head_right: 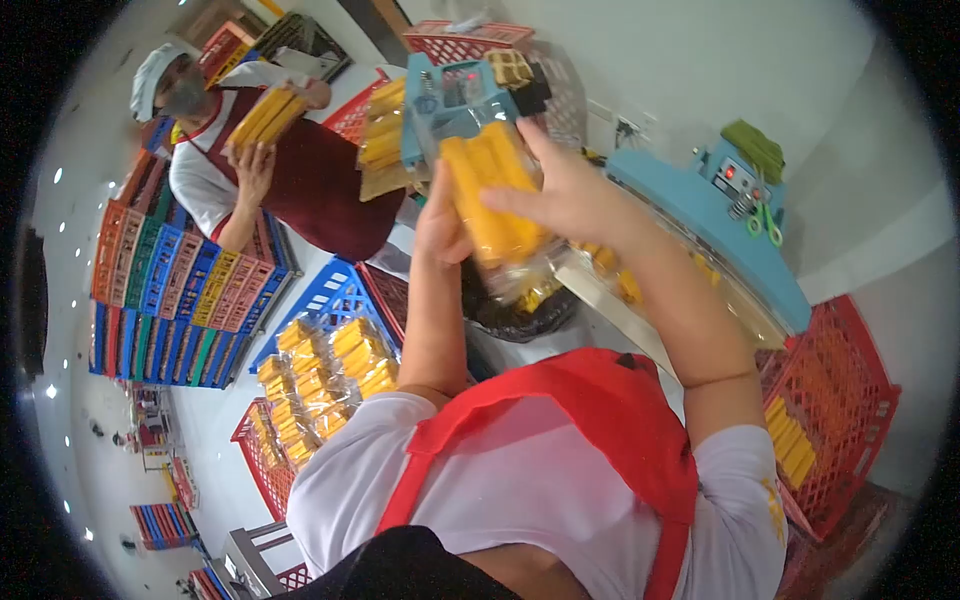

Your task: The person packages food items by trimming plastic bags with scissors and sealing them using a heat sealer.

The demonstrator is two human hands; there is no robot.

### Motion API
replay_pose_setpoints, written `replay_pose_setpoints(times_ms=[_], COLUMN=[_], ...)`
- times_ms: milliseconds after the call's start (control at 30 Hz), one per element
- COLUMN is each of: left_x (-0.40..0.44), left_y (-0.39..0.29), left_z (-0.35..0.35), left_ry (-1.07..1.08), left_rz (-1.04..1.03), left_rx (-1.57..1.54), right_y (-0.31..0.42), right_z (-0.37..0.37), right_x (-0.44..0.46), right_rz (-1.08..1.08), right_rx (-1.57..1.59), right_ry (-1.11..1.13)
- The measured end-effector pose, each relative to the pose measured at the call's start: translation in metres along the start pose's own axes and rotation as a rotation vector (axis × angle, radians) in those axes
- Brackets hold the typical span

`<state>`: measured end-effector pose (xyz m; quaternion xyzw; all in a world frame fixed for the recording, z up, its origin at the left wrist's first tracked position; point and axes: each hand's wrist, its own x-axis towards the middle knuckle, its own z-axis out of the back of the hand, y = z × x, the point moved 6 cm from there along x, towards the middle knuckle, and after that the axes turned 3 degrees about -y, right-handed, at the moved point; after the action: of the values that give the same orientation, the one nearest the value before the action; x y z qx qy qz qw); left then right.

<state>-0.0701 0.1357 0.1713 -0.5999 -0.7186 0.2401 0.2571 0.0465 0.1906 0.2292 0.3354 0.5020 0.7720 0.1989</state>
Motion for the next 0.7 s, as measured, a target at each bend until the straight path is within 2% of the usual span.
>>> replay_pose_setpoints(times_ms=[33, 100, 167, 200, 333, 400, 433, 500, 633, 700], left_x=[0.007, 0.012, 0.014, 0.013, 0.013, 0.012, 0.009, 0.007, 0.003, 0.005], left_y=[-0.003, -0.005, -0.004, -0.004, 0.000, -0.002, 0.000, 0.003, 0.006, 0.001], left_z=[0.008, 0.000, -0.002, -0.008, -0.016, -0.021, -0.024, -0.028, -0.024, -0.018], left_ry=[-0.039, -0.072, -0.079, -0.034, 0.046, 0.037, 0.034, 0.033, -0.037, -0.069], left_rz=[-0.045, -0.082, -0.029, -0.028, -0.074, -0.119, -0.115, -0.092, -0.145, -0.265], left_rx=[0.169, 0.329, 0.313, 0.277, 0.259, 0.303, 0.294, 0.234, 0.179, 0.194], right_y=[-0.009, -0.019, -0.029, -0.024, -0.031, -0.030, -0.030, -0.028, -0.035, -0.042], right_z=[-0.011, -0.017, -0.008, 0.000, 0.008, 0.011, 0.011, 0.010, 0.007, 0.007], right_x=[0.000, 0.004, 0.007, 0.007, 0.005, 0.003, 0.000, -0.002, -0.006, -0.005], right_rz=[0.023, 0.011, -0.027, -0.004, -0.010, -0.065, -0.074, -0.077, -0.100, -0.044], right_rx=[-0.116, -0.129, 0.038, -0.128, -0.132, 0.315, 0.310, 0.535, 0.593, 0.568], right_ry=[0.071, 0.062, 0.025, -0.023, -0.075, -0.077, -0.077, -0.057, -0.026, -0.033])
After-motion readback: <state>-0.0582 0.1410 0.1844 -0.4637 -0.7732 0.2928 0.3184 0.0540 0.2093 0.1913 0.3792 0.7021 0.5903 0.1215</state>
